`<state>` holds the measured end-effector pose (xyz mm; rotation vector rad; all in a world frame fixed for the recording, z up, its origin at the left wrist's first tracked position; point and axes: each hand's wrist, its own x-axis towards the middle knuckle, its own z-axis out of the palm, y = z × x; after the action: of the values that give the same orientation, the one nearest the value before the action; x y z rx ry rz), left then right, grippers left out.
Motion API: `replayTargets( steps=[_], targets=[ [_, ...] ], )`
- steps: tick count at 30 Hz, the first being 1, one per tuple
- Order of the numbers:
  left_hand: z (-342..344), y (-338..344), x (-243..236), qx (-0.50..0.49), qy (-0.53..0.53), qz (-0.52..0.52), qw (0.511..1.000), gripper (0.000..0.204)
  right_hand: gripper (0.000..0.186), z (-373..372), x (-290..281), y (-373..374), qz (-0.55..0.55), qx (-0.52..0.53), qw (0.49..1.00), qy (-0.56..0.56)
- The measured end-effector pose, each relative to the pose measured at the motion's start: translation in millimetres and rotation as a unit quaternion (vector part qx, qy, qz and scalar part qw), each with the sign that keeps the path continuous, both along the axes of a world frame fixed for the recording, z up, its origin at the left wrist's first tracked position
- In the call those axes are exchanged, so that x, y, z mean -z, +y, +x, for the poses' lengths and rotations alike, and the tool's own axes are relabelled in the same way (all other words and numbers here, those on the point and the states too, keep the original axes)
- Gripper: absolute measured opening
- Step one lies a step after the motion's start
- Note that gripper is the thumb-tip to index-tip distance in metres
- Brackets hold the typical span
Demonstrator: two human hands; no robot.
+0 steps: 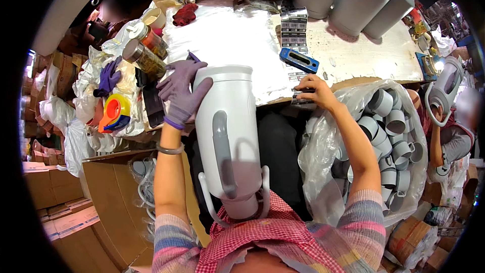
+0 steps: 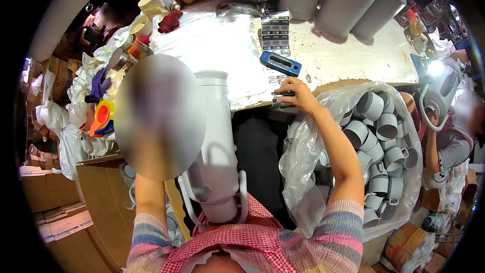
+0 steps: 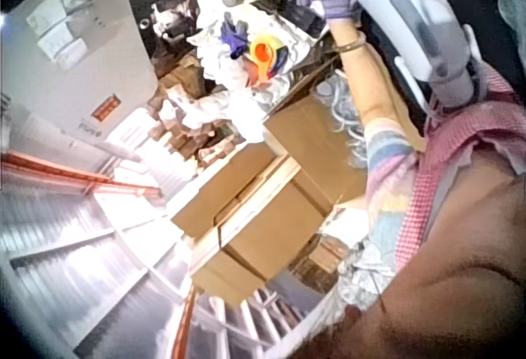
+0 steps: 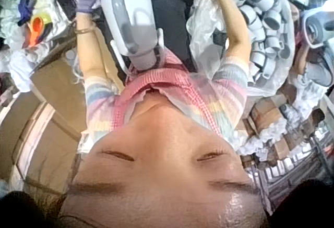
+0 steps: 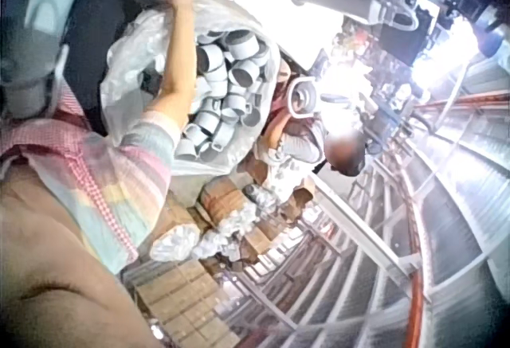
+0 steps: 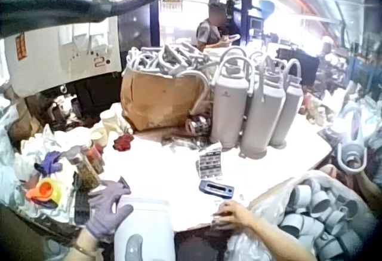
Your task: The person repeatedly picks up gray electric kettles, wraps them in clear plastic bags, and places them into a cardboard box. The process involves handling the kettles by their handles and bodies, ensuring they are fully enclosed in the plastic before stacking them in the box.
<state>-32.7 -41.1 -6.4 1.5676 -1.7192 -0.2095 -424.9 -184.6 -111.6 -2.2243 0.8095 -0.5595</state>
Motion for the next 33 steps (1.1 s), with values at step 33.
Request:
replayTargets(
  steps=[33],
  targets=[
    [-32.6, 23.8, -7.0, -0.050, 0.081, -0.104, 0.990, 0.014, 0.008, 65.3, -169.5, 118.4, 0.214, 0.015, 0.953, -0.216]
  ],
)
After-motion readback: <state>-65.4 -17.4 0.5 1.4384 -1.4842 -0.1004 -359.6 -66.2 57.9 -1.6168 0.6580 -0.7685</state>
